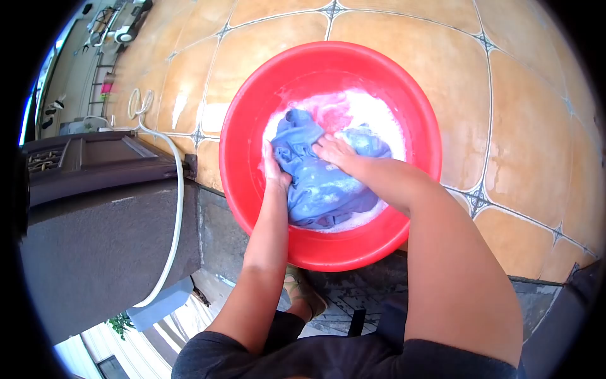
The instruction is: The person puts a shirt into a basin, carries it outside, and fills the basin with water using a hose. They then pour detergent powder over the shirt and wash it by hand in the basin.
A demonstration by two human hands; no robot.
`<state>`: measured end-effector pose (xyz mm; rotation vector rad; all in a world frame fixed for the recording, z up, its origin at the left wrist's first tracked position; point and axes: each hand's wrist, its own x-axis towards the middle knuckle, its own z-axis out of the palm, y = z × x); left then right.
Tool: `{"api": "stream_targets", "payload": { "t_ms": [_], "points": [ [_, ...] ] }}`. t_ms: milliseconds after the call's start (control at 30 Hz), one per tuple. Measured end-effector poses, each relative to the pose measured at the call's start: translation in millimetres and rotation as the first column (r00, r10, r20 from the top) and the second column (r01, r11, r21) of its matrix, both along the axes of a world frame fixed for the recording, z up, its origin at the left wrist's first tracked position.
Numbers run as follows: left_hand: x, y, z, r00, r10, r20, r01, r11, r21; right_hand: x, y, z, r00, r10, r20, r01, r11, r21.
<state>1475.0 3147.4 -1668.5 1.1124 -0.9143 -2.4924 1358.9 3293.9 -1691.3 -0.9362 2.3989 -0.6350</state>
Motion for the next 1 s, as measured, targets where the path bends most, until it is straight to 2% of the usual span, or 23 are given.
{"api": "stream_targets", "payload": {
  "t_ms": [33,67,100,133,167,233,300,367,400,500,567,600,700,733,767,833,900,933,967,1000],
  "points": [
    [2,5,3,0.999,0.038,0.007,-0.038,0.998,0.047,2,3,11,0.979,0.063,0.196,-0.043,0.994,-0.103],
    [1,9,7,0.997,0.075,0.01,-0.076,0.993,0.09,-11,9,24,0.973,0.215,-0.084,-0.213,0.976,0.039],
    [0,14,12,0.993,0.113,0.015,-0.114,0.984,0.136,-15,6,45,0.982,-0.177,0.07,0.183,0.978,-0.103],
    [-7,21,19,0.982,0.18,0.058,-0.186,0.976,0.117,-15,-3,42,0.973,-0.223,0.063,0.232,0.945,-0.231],
    [-13,22,23,0.99,0.139,0.011,-0.138,0.975,0.176,-16,-11,42,0.961,-0.27,0.055,0.271,0.895,-0.353],
    [-25,19,25,0.994,0.06,-0.089,-0.032,0.957,0.289,19,-9,82,0.994,-0.019,-0.107,-0.034,0.883,-0.468],
    [-27,11,17,0.966,-0.012,-0.258,0.085,0.958,0.274,56,2,119,0.969,0.152,-0.196,-0.229,0.85,-0.474],
    [-24,14,16,0.938,-0.036,-0.344,0.11,0.974,0.198,80,8,132,0.972,0.163,-0.169,-0.23,0.807,-0.544],
    [-24,22,18,0.948,-0.004,-0.317,0.056,0.986,0.155,85,8,135,0.973,0.168,-0.157,-0.229,0.781,-0.581],
    [-37,37,11,0.96,0.073,-0.27,-0.079,0.997,-0.01,54,-19,107,0.967,-0.077,-0.244,-0.064,0.851,-0.521],
    [-54,36,-11,0.942,0.095,-0.321,-0.126,0.989,-0.079,12,-22,143,0.983,-0.183,0.017,0.174,0.898,-0.404],
    [-61,38,4,0.919,0.116,-0.377,-0.052,0.983,0.175,2,-22,138,0.963,-0.269,0.028,0.257,0.878,-0.404],
    [-56,51,49,0.959,0.047,-0.28,0.038,0.956,0.291,11,-21,137,0.944,-0.323,0.068,0.322,0.853,-0.411],
    [-51,40,33,0.885,-0.044,-0.463,0.179,0.951,0.251,28,-17,138,0.953,-0.304,0.0,0.252,0.788,-0.562],
    [-47,29,18,0.769,-0.132,-0.625,0.309,0.933,0.183,44,-8,138,0.983,-0.173,-0.062,0.1,0.788,-0.608],
    [-42,35,44,0.934,-0.163,-0.319,0.208,0.972,0.111,51,4,140,0.998,-0.02,-0.058,-0.019,0.799,-0.6],
    [-47,36,81,0.992,-0.126,-0.002,0.126,0.992,-0.003,13,4,145,0.997,-0.076,-0.008,0.063,0.873,-0.484],
    [-51,24,102,0.965,-0.262,-0.034,0.264,0.961,0.085,-10,4,143,0.994,-0.107,0.019,0.105,0.901,-0.42],
    [-50,-2,105,0.944,-0.314,-0.103,0.322,0.943,0.084,-32,12,138,0.981,-0.151,-0.123,0.077,0.882,-0.466],
    [-46,-5,154,0.947,-0.314,-0.07,0.313,0.949,-0.025,-52,22,134,0.979,-0.164,-0.12,0.096,0.895,-0.436]
  ]
}}
